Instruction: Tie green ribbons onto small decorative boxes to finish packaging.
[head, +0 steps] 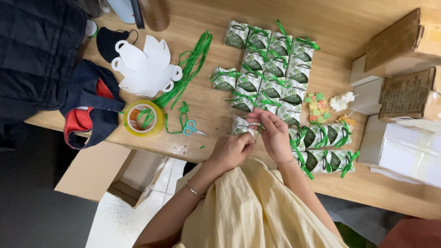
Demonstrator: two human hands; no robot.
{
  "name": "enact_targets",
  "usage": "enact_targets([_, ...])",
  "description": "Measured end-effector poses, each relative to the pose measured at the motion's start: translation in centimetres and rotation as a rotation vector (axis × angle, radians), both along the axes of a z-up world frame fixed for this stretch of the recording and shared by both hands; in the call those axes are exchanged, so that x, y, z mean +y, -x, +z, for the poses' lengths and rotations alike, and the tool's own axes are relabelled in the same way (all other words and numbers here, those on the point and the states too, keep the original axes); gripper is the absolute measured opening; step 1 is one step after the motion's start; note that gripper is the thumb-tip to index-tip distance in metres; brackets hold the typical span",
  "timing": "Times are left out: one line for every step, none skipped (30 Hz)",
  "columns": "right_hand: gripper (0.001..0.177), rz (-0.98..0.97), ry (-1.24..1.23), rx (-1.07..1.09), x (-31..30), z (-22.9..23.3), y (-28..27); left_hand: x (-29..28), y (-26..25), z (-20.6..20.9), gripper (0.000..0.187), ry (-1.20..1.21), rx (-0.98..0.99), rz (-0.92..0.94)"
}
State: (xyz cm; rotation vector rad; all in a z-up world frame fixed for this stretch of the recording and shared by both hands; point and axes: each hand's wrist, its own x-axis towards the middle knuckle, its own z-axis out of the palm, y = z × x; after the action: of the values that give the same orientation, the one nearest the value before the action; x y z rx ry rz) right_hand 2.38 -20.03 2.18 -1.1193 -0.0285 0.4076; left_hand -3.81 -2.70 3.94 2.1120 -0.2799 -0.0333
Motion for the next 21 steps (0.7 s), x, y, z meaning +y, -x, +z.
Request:
enact_targets([0.032,-0.008,0.001,-0.001,-0.5,0.5,-0.4,0.3,0.0,-0.4,0.012,0.001,-0.001,-0.008])
enact_targets([0.033,-0.071,0.001,0.001,-1.1,1.0,-0.7,0.6,0.0,-0.9,0.012,-0.042,-0.022,-0.034])
enact_targets([0.035,-0.134,-0.001,0.011,-1.6,1.5,-0.7,0.9,0.4,-1.3,0.013,-0.087,-0.035,-0.06])
enact_targets([0.035,-0.142,-0.001,0.017,-1.8,1.5,-0.7,1.2,0.4,-1.7,0.013,-0.088,-0.03,-0.069])
enact_targets([0.035,-0.163,0.016,0.023,-2.2,1.5,-0.5,1.3,0.6,-2.0,0.013,-0.108,-0.018,-0.072])
enact_targets([0.036,-0.184,0.033,0.029,-2.7,1.6,-0.4,1.4,0.7,-2.4,0.013,-0.128,-0.006,-0.075])
enact_targets([0.036,-0.195,0.031,0.032,-2.7,1.4,-0.3,1.4,0.7,-2.7,0.013,-0.13,-0.004,-0.086])
enact_targets([0.036,-0.217,0.001,0.043,-2.7,1.2,-0.3,1.5,0.8,-2.9,0.012,-0.174,-0.015,-0.098])
enact_targets([0.037,-0.234,-0.025,0.052,-3.0,1.0,-0.3,1.3,0.8,-3.1,0.011,-0.214,-0.029,-0.106])
enact_targets([0.037,-0.242,-0.023,0.053,-3.3,0.2,-0.3,1.3,0.8,-3.1,0.011,-0.211,-0.029,-0.113])
enact_targets([0.036,-0.251,-0.028,0.013,-3.6,-0.6,-0.2,1.3,0.8,-3.0,0.011,-0.208,-0.009,-0.132])
enact_targets([0.037,-0.259,-0.033,-0.026,-3.9,-1.4,-0.2,1.3,0.9,-3.0,0.011,-0.206,0.01,-0.151])
enact_targets([0.037,-0.265,-0.03,-0.025,-4.2,-1.7,0.0,1.2,0.8,-2.9,0.011,-0.203,0.011,-0.157])
enact_targets([0.037,-0.238,-0.019,-0.043,-4.4,-2.0,0.1,1.1,0.7,-2.9,0.01,-0.173,0.01,-0.167])
enact_targets([0.038,-0.208,-0.012,-0.062,-4.4,-2.3,0.2,1.2,0.6,-2.8,0.01,-0.148,0.008,-0.174])
enact_targets([0.038,-0.212,-0.012,-0.061,-4.4,-2.1,0.3,1.1,0.6,-2.8,0.01,-0.148,0.009,-0.178])
enact_targets([0.037,-0.222,-0.004,-0.018,-4.3,-1.8,0.2,1.1,0.4,-2.8,0.011,-0.197,0.049,-0.192])
enact_targets([0.036,-0.232,0.004,0.026,-4.2,-1.6,0.2,1.1,0.3,-2.8,0.012,-0.246,0.09,-0.205])
enact_targets([0.036,-0.232,0.003,0.027,-4.2,-1.5,0.2,1.1,0.3,-2.9,0.012,-0.246,0.091,-0.205])
enact_targets([0.034,-0.228,-0.01,0.056,-4.3,-1.4,0.2,1.1,0.4,-3.0,0.012,-0.277,0.095,-0.223])
enact_targets([0.032,-0.225,-0.023,0.086,-4.3,-1.4,0.2,1.1,0.4,-3.2,0.013,-0.307,0.099,-0.241])
